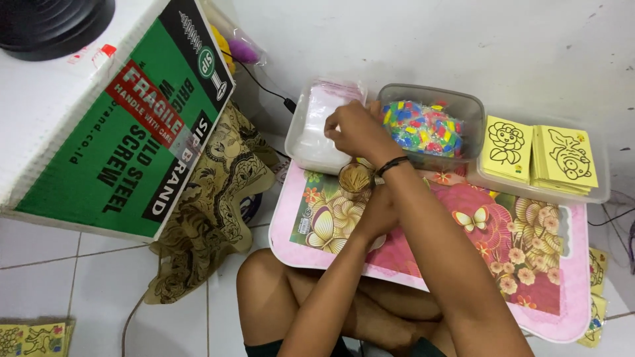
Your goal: The person takes paper stickers from a stack, places them into small plastic bags along with a small decorative item, and then seals the bags with a heat sealer or tape.
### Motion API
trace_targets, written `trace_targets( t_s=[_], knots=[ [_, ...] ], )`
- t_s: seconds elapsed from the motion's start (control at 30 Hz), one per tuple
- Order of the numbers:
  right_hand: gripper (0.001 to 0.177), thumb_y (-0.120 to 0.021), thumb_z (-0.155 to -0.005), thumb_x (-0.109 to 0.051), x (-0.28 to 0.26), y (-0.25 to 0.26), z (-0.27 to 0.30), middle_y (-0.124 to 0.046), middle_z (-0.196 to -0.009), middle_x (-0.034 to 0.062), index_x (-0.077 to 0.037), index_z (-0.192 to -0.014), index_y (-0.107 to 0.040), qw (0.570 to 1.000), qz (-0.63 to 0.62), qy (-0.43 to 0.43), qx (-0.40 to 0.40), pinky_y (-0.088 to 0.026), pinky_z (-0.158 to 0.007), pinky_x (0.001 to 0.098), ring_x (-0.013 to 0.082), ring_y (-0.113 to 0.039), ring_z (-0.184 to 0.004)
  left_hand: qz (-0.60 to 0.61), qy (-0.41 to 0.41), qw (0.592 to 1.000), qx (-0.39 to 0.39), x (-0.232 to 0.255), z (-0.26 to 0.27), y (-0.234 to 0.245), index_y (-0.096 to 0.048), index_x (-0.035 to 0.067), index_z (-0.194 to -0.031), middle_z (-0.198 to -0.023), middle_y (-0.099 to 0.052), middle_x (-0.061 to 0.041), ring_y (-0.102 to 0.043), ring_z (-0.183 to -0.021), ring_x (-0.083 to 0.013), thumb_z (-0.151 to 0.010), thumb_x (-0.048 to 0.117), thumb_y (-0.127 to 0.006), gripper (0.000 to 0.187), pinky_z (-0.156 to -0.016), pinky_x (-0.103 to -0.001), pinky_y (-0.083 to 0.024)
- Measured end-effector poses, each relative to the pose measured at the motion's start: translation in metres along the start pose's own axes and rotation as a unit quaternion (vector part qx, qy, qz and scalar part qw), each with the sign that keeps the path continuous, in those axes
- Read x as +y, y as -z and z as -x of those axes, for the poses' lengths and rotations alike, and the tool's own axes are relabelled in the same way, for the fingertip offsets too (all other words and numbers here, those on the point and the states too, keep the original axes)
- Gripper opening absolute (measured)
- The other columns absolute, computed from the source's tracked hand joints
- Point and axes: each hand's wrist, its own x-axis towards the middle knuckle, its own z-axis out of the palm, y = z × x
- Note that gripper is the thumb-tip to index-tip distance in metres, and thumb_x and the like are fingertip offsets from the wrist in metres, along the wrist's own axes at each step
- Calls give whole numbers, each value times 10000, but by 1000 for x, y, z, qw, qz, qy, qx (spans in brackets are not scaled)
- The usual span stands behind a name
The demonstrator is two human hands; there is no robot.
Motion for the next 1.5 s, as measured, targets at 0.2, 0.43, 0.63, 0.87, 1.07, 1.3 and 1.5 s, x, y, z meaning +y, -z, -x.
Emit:
trace_targets(
  t_s=[0.2, 0.43, 0.63, 0.87, 1.07, 1.3, 1.5],
  knots=[
    [100, -822, -812, -173, 15, 45, 28, -733, -937, 107, -143, -898, -781, 969, -200, 54, 133, -512, -818, 400, 274, -687, -905, 83, 49, 995, 6, 60, 1, 5, -613, 105, -1253, -760, -713, -101, -664, -741, -184, -1005, 97, -577, 251, -815, -379, -549],
    [149, -784, -931, -218, 42, 73, 110, -694, -906, -4, -99, -1017, -764, 882, -422, -51, 205, -541, -829, 259, 76, -605, -905, 80, 42, 996, -3, 52, -2, 3, -636, 120, -1239, -734, -718, -96, -643, -671, -169, -1060, 192, -554, 209, -686, -315, -532],
    [103, -738, -974, -174, 88, 44, 193, -558, -759, -11, -84, -1023, -727, 772, -522, -176, 316, -561, -633, 214, 70, -571, -713, 155, -16, 986, -56, 45, -6, -3, -639, 113, -1357, -1032, -768, -144, -693, -779, -163, -936, 726, -519, 753, -687, -308, -557],
    [162, -725, -936, -89, 111, -2, 273, -686, -809, 79, 1, -1070, -711, 757, -540, -226, 291, -544, -621, 232, 145, -677, -690, 92, 26, 995, 3, 57, 0, -7, -704, 84, -1266, -1019, -764, -142, -674, -755, -169, -1052, 208, -574, 280, -766, -331, -569],
    [417, -617, -885, -126, 113, 4, 289, -681, -1008, 192, 120, -1221, -645, 725, -635, -154, 218, -572, -788, 347, 252, -711, -901, 86, 60, 994, 26, 45, -1, -4, -773, 74, -998, -785, -714, -66, -610, -745, -123, -1023, 218, -643, 196, -716, -287, -526],
    [362, -677, -938, -265, 125, 11, 262, -735, -736, 171, 65, -1075, -740, 834, -542, -79, 70, -542, -571, 288, 182, -696, -599, 69, 84, 994, -6, 37, 0, -3, -774, 49, -872, -611, -643, -52, -536, -610, -86, -902, 251, -815, 209, -589, -249, -464],
    [92, -771, -866, -54, 139, -14, 253, -651, -579, 125, 13, -878, -710, 816, -537, -120, 177, -428, -382, 223, 134, -594, -422, 73, 71, 995, -14, 60, 0, -4, -752, 68, -837, -669, -652, -13, -536, -674, -92, -958, 235, -742, 206, -631, -278, -489]
  ],
)
